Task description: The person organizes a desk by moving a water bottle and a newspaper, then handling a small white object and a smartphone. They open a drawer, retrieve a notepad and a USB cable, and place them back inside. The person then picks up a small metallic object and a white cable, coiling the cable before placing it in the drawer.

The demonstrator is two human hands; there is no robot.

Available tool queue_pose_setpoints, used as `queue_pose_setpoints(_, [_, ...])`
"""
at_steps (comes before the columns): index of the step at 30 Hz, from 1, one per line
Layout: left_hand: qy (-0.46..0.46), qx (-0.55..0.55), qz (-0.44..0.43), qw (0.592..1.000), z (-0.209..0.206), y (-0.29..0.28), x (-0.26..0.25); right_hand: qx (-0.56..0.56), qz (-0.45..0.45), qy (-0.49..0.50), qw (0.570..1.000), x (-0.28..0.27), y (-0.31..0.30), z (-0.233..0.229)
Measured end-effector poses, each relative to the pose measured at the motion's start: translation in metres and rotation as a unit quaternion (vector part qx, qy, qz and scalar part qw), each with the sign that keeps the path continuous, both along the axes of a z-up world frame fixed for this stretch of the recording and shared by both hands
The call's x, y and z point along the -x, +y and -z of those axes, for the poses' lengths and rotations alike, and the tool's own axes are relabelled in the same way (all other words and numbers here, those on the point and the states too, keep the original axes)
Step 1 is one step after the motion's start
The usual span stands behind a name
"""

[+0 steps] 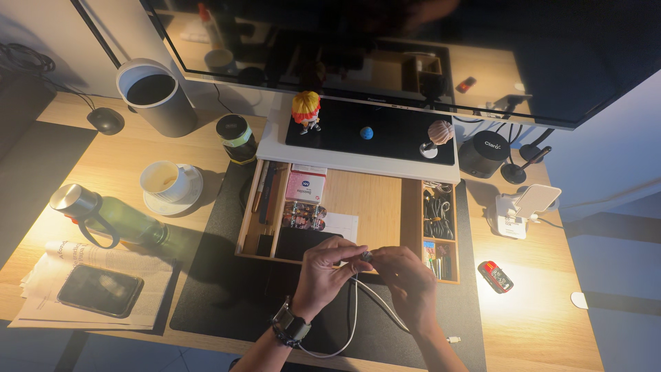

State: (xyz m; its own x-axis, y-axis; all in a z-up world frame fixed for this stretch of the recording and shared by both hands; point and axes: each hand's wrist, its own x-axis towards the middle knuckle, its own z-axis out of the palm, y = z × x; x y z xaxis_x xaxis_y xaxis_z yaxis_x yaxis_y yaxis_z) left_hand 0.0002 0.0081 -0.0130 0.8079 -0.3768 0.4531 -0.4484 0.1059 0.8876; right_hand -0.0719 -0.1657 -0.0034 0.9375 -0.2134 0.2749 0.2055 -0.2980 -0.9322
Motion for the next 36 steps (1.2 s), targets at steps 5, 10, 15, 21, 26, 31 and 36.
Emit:
queue_pose_setpoints(5, [-0.003,0.013,0.013,1.0,0.002,0.004,0.001,-0.093,-0.039,0.11,0.989,-0.001,-0.005,0.001])
queue_pose_setpoints(10, [0.038,-0.036,0.012,0.999,0.005,0.006,0.004,-0.002,-0.004,0.147,0.989,-0.003,-0.002,-0.001])
queue_pose_setpoints(15, [0.057,-0.069,-0.003,0.996,0.014,0.002,0.0,0.072,-0.001,0.062,0.996,-0.011,0.004,-0.001])
queue_pose_setpoints(21, [0.074,-0.059,0.026,0.995,0.007,-0.008,-0.007,0.005,-0.027,0.113,0.993,-0.021,-0.002,0.011])
queue_pose_setpoints(26, [0.073,-0.061,0.024,0.995,0.004,-0.018,-0.007,0.028,-0.026,0.111,0.993,-0.02,-0.004,0.018])
queue_pose_setpoints(31, [0.156,-0.09,-0.014,0.984,0.01,-0.021,-0.01,0.015,-0.042,0.125,0.991,-0.02,-0.007,0.018])
queue_pose_setpoints(36, [0.115,-0.04,-0.018,0.992,0.021,-0.018,-0.007,-0.043,-0.075,0.08,0.993,-0.015,-0.006,0.026])
